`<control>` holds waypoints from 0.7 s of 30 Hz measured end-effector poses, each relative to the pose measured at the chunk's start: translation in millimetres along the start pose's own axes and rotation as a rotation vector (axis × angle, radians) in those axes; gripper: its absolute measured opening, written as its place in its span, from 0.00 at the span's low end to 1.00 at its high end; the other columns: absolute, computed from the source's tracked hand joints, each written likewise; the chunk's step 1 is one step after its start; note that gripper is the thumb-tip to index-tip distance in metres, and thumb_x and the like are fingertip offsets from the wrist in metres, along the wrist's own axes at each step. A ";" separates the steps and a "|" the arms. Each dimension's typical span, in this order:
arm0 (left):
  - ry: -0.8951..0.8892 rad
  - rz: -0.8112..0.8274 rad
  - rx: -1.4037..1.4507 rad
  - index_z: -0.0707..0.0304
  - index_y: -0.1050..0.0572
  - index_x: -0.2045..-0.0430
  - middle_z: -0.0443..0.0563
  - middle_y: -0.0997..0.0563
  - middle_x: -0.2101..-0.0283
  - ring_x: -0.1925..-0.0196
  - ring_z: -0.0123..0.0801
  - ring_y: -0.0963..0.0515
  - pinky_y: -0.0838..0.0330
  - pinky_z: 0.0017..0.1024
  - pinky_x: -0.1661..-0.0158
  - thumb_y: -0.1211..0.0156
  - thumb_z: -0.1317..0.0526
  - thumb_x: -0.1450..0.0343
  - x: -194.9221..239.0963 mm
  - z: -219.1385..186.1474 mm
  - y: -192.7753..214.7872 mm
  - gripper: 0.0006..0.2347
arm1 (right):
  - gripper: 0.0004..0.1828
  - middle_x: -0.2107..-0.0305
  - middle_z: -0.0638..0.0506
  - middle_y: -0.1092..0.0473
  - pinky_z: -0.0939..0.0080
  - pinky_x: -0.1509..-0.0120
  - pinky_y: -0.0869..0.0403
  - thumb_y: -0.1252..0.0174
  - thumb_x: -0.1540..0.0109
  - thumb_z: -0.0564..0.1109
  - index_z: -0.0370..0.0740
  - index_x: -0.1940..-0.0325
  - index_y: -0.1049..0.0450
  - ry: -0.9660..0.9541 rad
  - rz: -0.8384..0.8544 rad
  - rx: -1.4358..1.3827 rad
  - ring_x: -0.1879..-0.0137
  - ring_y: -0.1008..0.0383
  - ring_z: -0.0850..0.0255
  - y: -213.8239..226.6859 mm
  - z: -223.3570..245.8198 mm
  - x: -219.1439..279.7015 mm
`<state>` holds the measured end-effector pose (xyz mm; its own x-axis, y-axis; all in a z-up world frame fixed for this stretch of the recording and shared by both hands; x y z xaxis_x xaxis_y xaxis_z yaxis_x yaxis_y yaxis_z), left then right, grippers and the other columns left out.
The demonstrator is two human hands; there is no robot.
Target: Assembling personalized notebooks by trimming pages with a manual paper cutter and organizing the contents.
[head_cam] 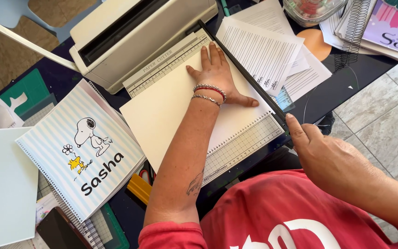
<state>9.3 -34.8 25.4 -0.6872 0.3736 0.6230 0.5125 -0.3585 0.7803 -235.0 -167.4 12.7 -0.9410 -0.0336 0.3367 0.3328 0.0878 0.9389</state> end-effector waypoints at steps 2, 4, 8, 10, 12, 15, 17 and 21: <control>-0.002 0.001 -0.001 0.69 0.75 0.26 0.60 0.82 0.22 0.21 0.55 0.80 0.62 0.72 0.32 0.42 0.16 0.53 -1.4 -0.2 -1.6 0.73 | 0.45 0.59 0.45 0.36 0.42 0.74 0.26 0.57 0.41 0.35 0.34 0.19 0.59 -0.005 0.013 -0.004 0.76 0.22 0.43 1.3 0.8 -0.3; -0.002 -0.003 -0.003 0.70 0.74 0.26 0.61 0.82 0.22 0.21 0.55 0.80 0.62 0.72 0.32 0.42 0.16 0.54 -2.2 -0.5 -1.8 0.73 | 0.45 0.59 0.44 0.35 0.42 0.74 0.26 0.57 0.41 0.36 0.34 0.19 0.59 -0.011 0.022 -0.006 0.76 0.22 0.43 1.0 0.5 -0.7; 0.005 0.001 -0.011 0.70 0.75 0.26 0.60 0.81 0.22 0.21 0.54 0.80 0.60 0.72 0.32 0.42 0.16 0.54 -1.2 -1.2 -1.2 0.73 | 0.43 0.61 0.44 0.34 0.43 0.76 0.27 0.56 0.41 0.35 0.33 0.20 0.55 0.007 -0.060 0.006 0.79 0.24 0.43 -4.8 0.2 0.2; 0.006 0.007 -0.004 0.70 0.75 0.27 0.59 0.81 0.22 0.21 0.53 0.80 0.60 0.71 0.32 0.41 0.16 0.54 -1.0 -1.5 -0.1 0.73 | 0.43 0.63 0.45 0.34 0.44 0.78 0.27 0.56 0.41 0.35 0.33 0.20 0.53 0.011 -0.094 0.021 0.80 0.25 0.44 -8.3 -0.7 0.0; 0.009 0.001 -0.003 0.69 0.74 0.26 0.60 0.81 0.22 0.21 0.54 0.80 0.60 0.72 0.33 0.40 0.16 0.53 -1.0 -1.7 0.1 0.73 | 0.43 0.63 0.45 0.34 0.44 0.79 0.27 0.55 0.42 0.36 0.34 0.20 0.52 0.009 -0.128 0.066 0.80 0.24 0.46 -11.9 -1.3 0.3; 0.011 0.005 -0.011 0.71 0.75 0.27 0.61 0.81 0.22 0.21 0.54 0.80 0.59 0.72 0.33 0.40 0.16 0.53 -0.3 -2.2 0.7 0.73 | 0.42 0.62 0.45 0.33 0.43 0.78 0.26 0.56 0.42 0.37 0.35 0.21 0.51 0.006 -0.138 0.054 0.79 0.23 0.44 -12.1 -1.3 2.0; 0.008 0.000 -0.006 0.70 0.74 0.26 0.60 0.81 0.22 0.21 0.54 0.80 0.60 0.72 0.33 0.40 0.16 0.53 -0.6 -1.8 -0.1 0.73 | 0.42 0.62 0.45 0.33 0.42 0.77 0.26 0.56 0.42 0.37 0.35 0.21 0.51 0.009 -0.133 0.052 0.79 0.23 0.43 -14.5 -2.2 1.4; 0.007 -0.002 -0.015 0.70 0.74 0.26 0.61 0.81 0.22 0.21 0.54 0.79 0.59 0.72 0.33 0.41 0.16 0.53 0.6 -2.0 0.4 0.73 | 0.43 0.67 0.51 0.33 0.50 0.79 0.26 0.54 0.42 0.39 0.38 0.20 0.48 0.002 -0.205 0.159 0.79 0.24 0.51 -25.5 -2.7 1.3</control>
<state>8.1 -36.5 25.9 -0.6919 0.3686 0.6208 0.5032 -0.3705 0.7807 -244.5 -172.5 -10.6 -0.9877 -0.0686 0.1408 0.1212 0.2347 0.9645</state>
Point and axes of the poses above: each hand's wrist, its own x-axis away from the middle knuckle, its own y-axis out of the back of the hand, z = x × y, the point moved 2 cm from there along -x, towards the middle knuckle
